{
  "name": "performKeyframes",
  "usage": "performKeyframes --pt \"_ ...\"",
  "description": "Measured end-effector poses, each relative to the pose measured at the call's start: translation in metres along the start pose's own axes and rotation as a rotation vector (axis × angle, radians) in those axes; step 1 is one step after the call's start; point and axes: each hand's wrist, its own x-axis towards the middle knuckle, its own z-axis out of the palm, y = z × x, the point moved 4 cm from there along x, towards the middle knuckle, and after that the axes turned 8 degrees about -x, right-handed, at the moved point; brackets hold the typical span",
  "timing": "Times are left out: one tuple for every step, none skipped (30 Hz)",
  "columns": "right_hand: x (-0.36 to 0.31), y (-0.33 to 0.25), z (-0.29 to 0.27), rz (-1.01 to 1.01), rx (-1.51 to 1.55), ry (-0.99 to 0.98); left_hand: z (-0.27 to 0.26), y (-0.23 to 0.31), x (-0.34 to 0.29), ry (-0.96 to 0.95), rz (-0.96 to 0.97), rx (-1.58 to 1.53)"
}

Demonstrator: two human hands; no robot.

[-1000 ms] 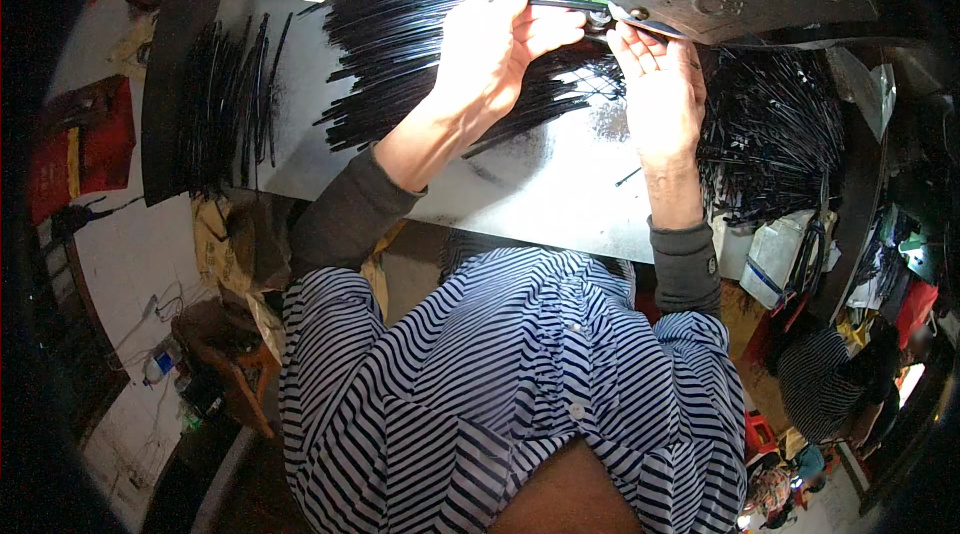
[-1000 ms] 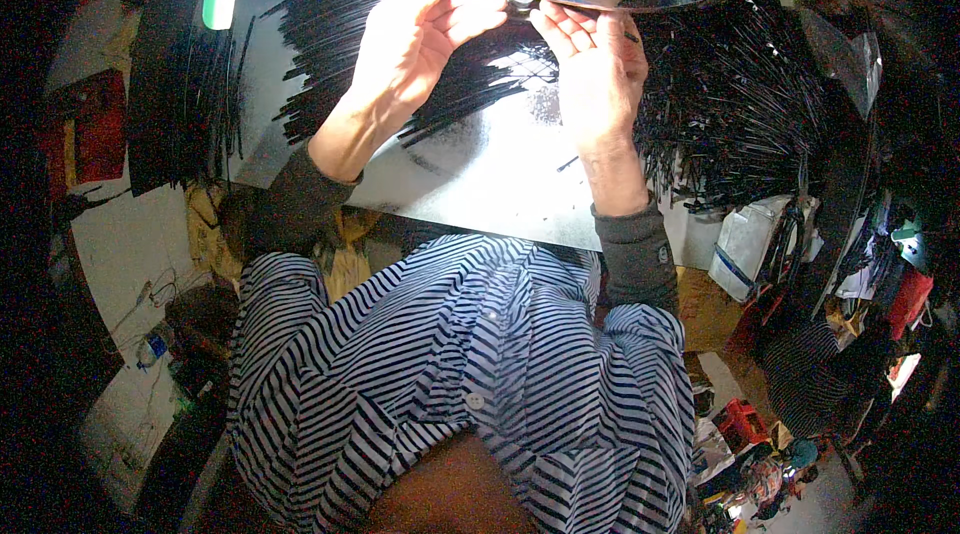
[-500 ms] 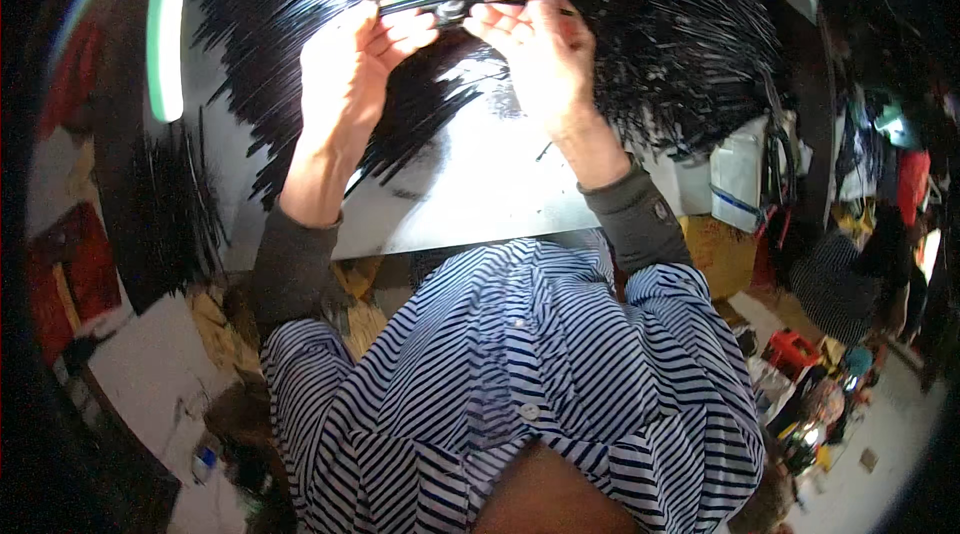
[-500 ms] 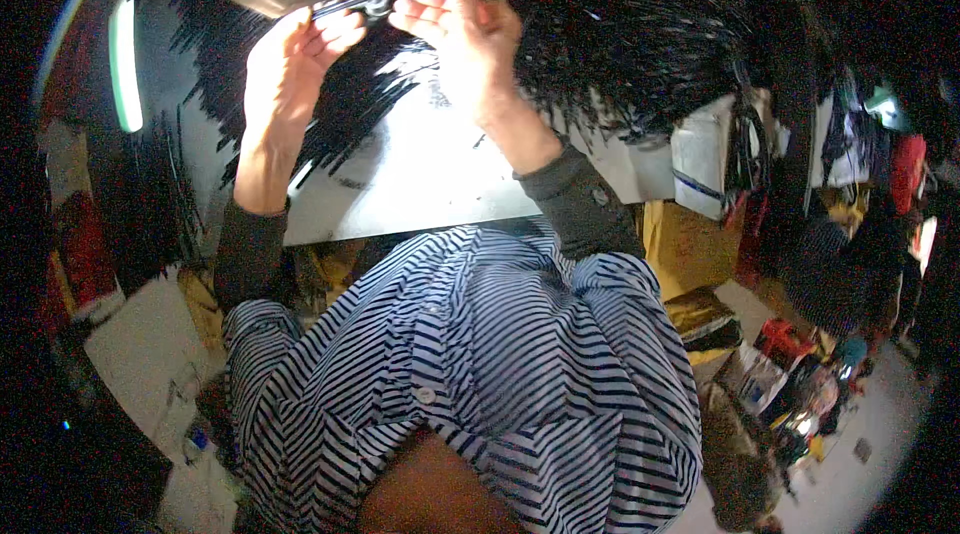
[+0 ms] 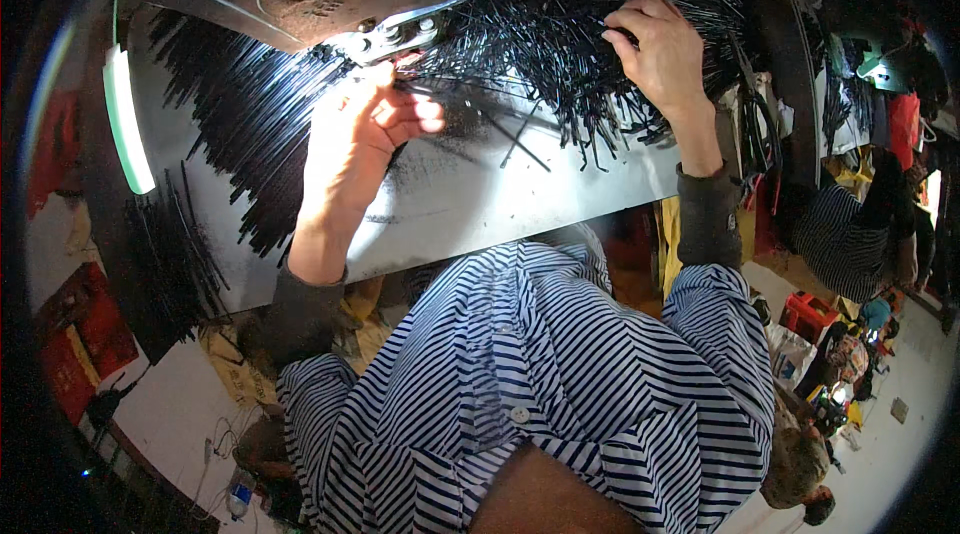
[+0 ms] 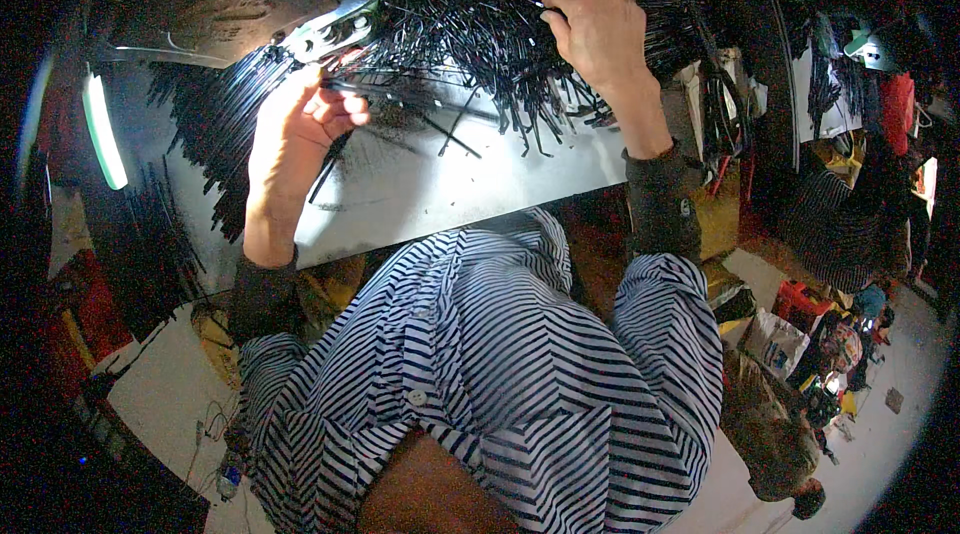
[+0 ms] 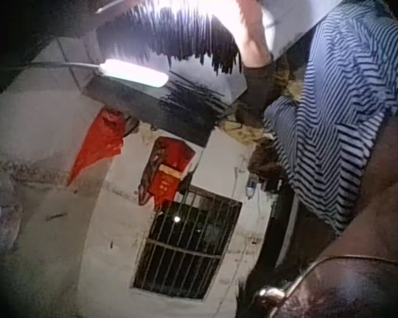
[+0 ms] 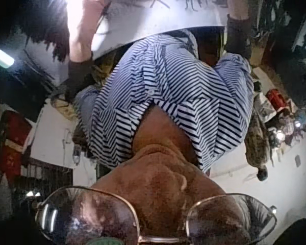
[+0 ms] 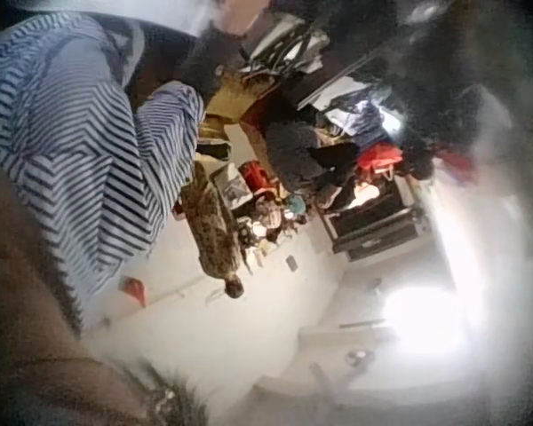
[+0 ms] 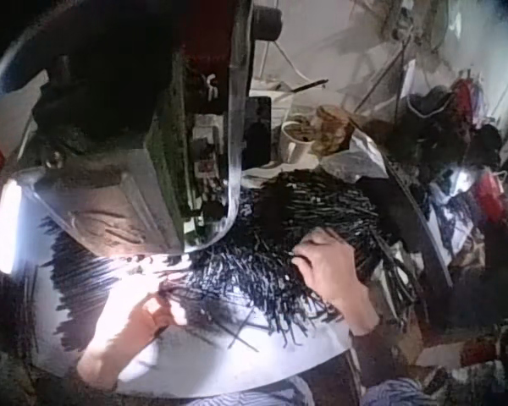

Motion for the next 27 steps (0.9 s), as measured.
performKeyframes --pt "0.000 0.001 0.005 -0.063 -0.041 -0.022 0.002 -0.001 -0.003 0.007 -0.015 0.008" --pt "0.000 0.006 0.006 -0.067 -0.037 -0.019 -0.001 -0.002 -0.002 0.010 -0.011 0.009" --pt "-0.001 0.005 0.004 -0.090 -0.028 0.020 -0.008 -0.005 -0.006 0.012 0.017 -0.056" --pt "-0.001 0.005 0.002 -0.112 -0.018 0.060 -0.013 -0.006 -0.010 0.013 0.046 -0.119" --pt "-0.002 0.007 0.002 -0.131 0.010 0.078 -0.012 -0.006 -0.011 -0.055 0.067 -0.138" --pt "0.000 0.006 0.003 -0.137 0.021 0.079 -0.009 -0.004 -0.012 -0.044 0.073 -0.136" --pt "0.001 0.004 0.004 -0.147 -0.010 0.108 -0.003 -0.002 -0.012 -0.009 0.041 -0.216" --pt "0.003 0.001 0.005 -0.157 -0.042 0.139 0.000 -0.001 -0.012 0.026 0.010 -0.296" --pt "0.006 -0.010 0.004 -0.194 -0.030 0.173 -0.004 -0.004 -0.011 0.069 -0.028 -0.384" --pt "0.011 -0.030 0.001 -0.236 0.059 0.202 0.000 -0.004 -0.011 0.049 -0.024 -0.435" --pt "0.014 -0.053 0.006 -0.297 0.145 0.202 -0.005 -0.009 -0.008 0.060 0.000 -0.404" --pt "0.019 -0.078 0.009 -0.361 0.236 0.200 -0.009 -0.014 -0.006 0.075 0.028 -0.374" --pt "0.020 -0.101 0.012 -0.402 0.223 0.163 -0.007 -0.015 0.001 0.112 0.024 -0.333" --pt "0.023 -0.124 0.014 -0.450 0.220 0.130 -0.007 -0.014 0.002 0.098 0.051 -0.319" --pt "0.025 -0.137 0.020 -0.403 0.247 0.150 -0.004 -0.014 0.003 0.108 0.061 -0.323" --pt "0.025 -0.147 0.028 -0.361 0.282 0.169 -0.005 -0.013 0.002 0.127 0.077 -0.328" --pt "0.027 -0.151 0.031 -0.314 0.366 0.113 -0.005 -0.012 0.001 0.136 0.087 -0.329" --pt "0.026 -0.158 0.031 -0.325 0.376 0.112 -0.005 -0.009 0.000 0.158 0.106 -0.281" --pt "0.027 -0.158 0.035 -0.154 0.554 0.025 -0.006 -0.007 -0.001 0.180 0.124 -0.233" --pt "0.028 -0.158 0.041 0.021 0.725 -0.067 -0.010 -0.007 0.001 0.192 0.133 -0.237" --pt "0.025 -0.159 0.049 0.180 0.954 -0.106 -0.011 -0.006 0.005 0.133 0.147 -0.146" --pt "0.023 -0.161 0.056 0.345 1.177 -0.148 -0.010 -0.004 0.007 0.074 0.161 -0.056" --pt "0.023 -0.160 0.055 0.375 1.143 -0.169 -0.009 -0.003 0.009 0.140 0.214 0.039" --pt "0.024 -0.158 0.053 0.404 1.111 -0.192 -0.009 -0.003 0.009 0.151 0.219 0.034" --pt "0.024 -0.155 0.055 0.421 1.098 -0.182 -0.010 0.001 0.009 0.152 0.291 0.173" --pt "0.025 -0.157 0.053 0.421 1.141 -0.109 -0.009 0.004 0.008 0.153 0.361 0.312" --pt "0.026 -0.157 0.055 0.431 1.157 -0.116 -0.008 0.005 0.009 0.186 0.388 0.339"
